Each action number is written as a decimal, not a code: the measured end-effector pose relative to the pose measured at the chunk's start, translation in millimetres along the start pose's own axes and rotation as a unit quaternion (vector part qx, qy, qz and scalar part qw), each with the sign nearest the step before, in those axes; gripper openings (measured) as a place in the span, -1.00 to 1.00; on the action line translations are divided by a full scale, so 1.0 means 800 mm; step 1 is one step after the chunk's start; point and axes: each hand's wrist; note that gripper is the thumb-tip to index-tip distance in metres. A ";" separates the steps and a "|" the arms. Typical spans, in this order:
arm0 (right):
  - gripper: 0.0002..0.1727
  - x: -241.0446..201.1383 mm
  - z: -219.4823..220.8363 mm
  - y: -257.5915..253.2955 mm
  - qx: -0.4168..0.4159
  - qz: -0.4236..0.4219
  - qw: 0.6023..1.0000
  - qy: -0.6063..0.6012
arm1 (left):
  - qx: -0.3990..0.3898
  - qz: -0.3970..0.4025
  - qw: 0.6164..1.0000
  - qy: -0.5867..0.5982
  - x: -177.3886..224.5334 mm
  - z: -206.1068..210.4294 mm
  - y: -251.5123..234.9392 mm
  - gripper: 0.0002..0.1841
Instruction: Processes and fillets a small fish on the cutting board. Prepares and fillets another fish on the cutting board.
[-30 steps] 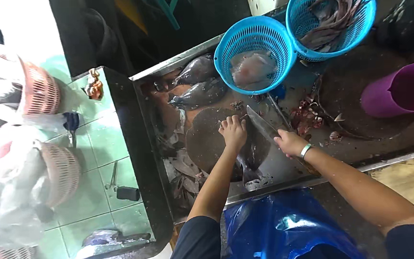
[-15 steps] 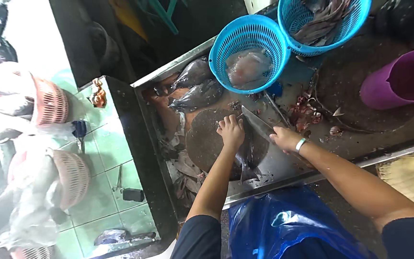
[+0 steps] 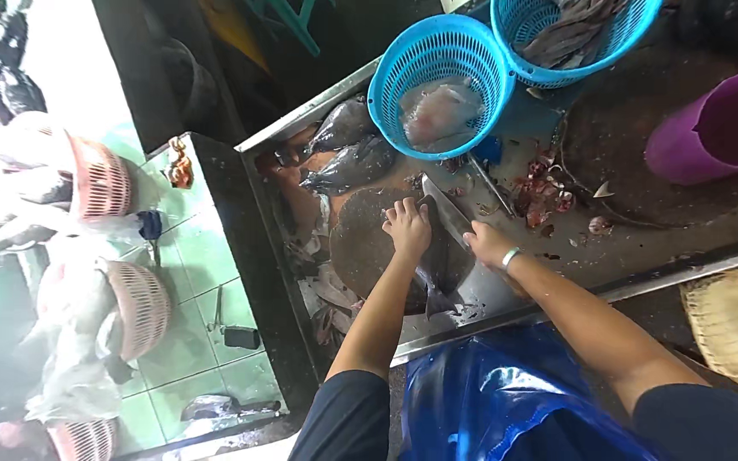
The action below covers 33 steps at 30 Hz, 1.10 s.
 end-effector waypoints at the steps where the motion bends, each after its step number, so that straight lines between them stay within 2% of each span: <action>1: -0.46 0.010 0.011 0.001 0.013 0.000 1.000 -0.014 | 0.001 -0.002 1.000 -0.001 -0.001 0.000 0.001 -0.46; 2: -0.46 0.028 0.026 0.008 0.024 0.006 0.999 -0.035 | 0.002 -0.002 1.000 -0.003 -0.002 0.000 0.002 -0.46; 7: -0.51 0.061 0.038 0.061 -0.044 0.022 0.998 -0.027 | 0.027 0.016 0.999 0.009 -0.006 0.004 0.008 -0.48; 11: -0.43 0.043 0.059 0.026 0.030 0.007 0.997 -0.075 | 0.047 0.060 0.997 0.024 -0.018 0.013 0.031 -0.40; 14: -0.45 0.052 0.079 0.034 0.045 0.014 0.995 -0.093 | 0.053 0.056 0.997 0.014 -0.024 0.019 0.036 -0.39; 18: -0.52 0.074 0.076 0.086 -0.038 0.011 0.998 -0.056 | 0.071 0.058 0.996 0.015 -0.020 0.019 0.036 -0.40; 25: -0.48 0.059 0.095 0.065 0.007 0.018 0.994 -0.107 | 0.097 0.077 0.992 0.010 -0.026 0.033 0.058 -0.27; 30: -0.50 0.106 0.120 0.128 -0.076 0.009 0.994 -0.075 | 0.106 0.077 0.991 0.015 -0.024 0.031 0.060 -0.31; 33: -0.51 0.102 0.123 0.126 -0.073 0.017 0.993 -0.094 | 0.107 0.067 0.992 0.012 -0.027 0.037 0.068 -0.30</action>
Point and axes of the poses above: each hand's wrist, its own y-axis away from the middle knuckle, its own z-axis out of the palm, x = y × z, and after that the axes turned 2 degrees about -z, right-handed
